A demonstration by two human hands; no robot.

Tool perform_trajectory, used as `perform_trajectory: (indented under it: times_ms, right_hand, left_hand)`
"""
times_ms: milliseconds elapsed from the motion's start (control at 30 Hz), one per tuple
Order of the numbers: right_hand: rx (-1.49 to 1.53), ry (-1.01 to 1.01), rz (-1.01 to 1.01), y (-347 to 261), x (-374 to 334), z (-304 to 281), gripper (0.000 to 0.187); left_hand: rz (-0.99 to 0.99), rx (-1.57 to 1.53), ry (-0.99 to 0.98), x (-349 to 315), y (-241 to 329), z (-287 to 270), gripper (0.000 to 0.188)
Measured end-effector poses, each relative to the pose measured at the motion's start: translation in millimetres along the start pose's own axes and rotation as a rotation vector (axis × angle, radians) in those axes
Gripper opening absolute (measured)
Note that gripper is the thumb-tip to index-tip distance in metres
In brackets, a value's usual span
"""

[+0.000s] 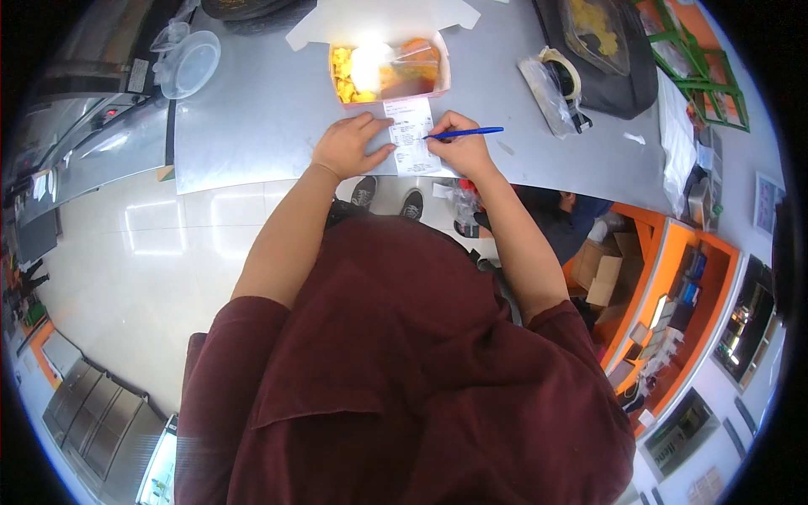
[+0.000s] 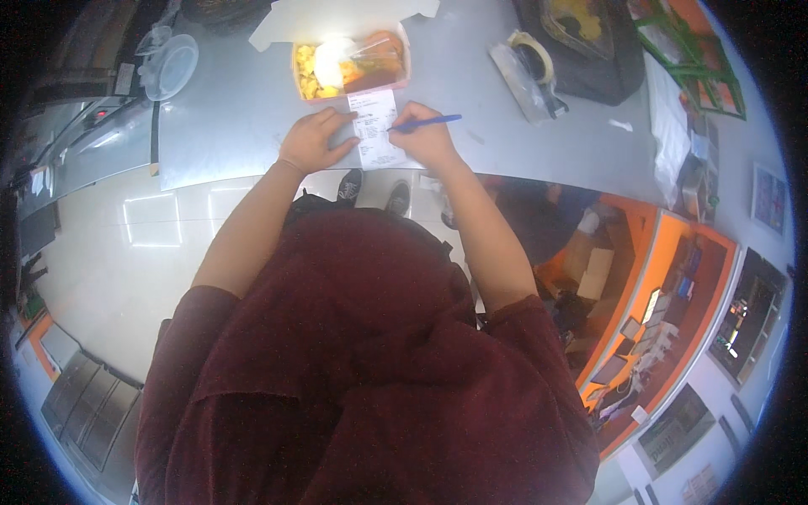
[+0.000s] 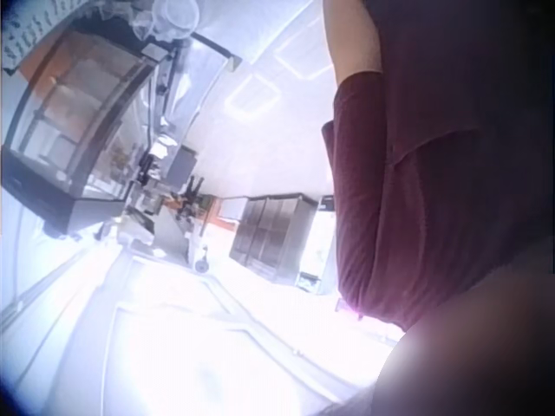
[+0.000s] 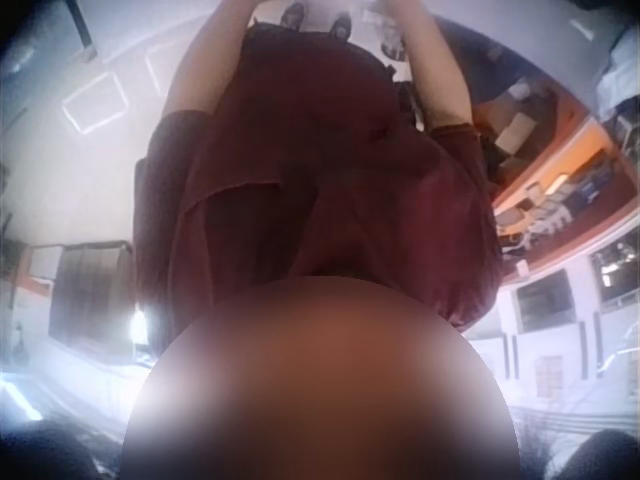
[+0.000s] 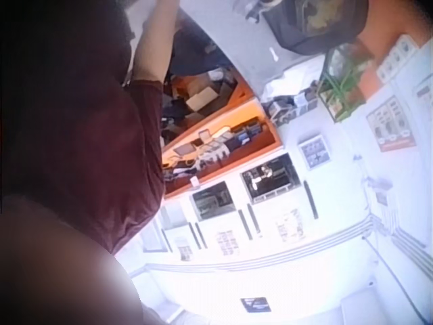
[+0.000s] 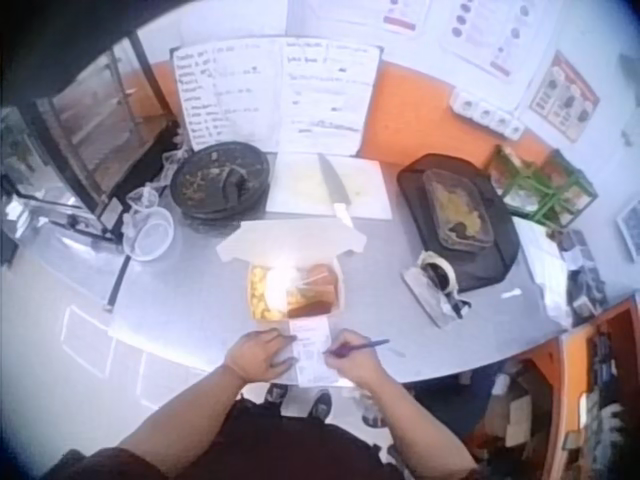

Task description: The person assembles a food order by placing a bun and fried chicken into a paper tray, adding scrambled eggs, and including a sauce packet. They then write on a receipt, close the tray, and place it into a plastic bag.

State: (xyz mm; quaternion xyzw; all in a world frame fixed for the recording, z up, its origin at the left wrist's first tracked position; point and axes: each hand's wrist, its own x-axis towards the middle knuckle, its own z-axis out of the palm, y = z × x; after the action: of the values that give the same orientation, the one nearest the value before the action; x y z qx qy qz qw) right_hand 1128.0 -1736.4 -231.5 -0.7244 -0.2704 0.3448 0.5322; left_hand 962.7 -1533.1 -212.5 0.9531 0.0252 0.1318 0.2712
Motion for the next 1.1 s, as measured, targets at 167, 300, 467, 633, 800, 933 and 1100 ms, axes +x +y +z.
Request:
perform_trajectory:
  times_ms: [167,300,467,633,800,933,1100]
  right_hand:
    - [-0.011,-0.023,0.009,4,1,-2,0.017]
    - [-0.020,-0.043,0.030,-3,1,-2,0.017]
    - [-0.047,-0.042,0.040,-10,0,-2,0.018]
    - [-0.042,-0.007,0.027,-6,1,-1,0.018]
    - [-0.071,-0.071,0.022,-15,0,-4,0.017]
    - [-0.097,-0.069,-0.035,-11,3,-6,0.016]
    - [0.399,0.223,0.206,-8,4,-23,0.022]
  left_hand:
    - [-0.002,-0.001,-0.005,1,0,0,0.039]
    - [0.000,0.000,-0.006,0,-1,0,0.039]
    - [0.001,0.012,-0.004,0,0,0,0.039]
    - [-0.002,0.013,-0.007,1,2,-2,0.038]
    - [-0.004,0.015,0.003,0,1,1,0.038]
    - [-0.023,0.014,-0.019,-1,-1,2,0.039]
    - [-0.099,0.014,-0.106,-2,2,-6,0.041]
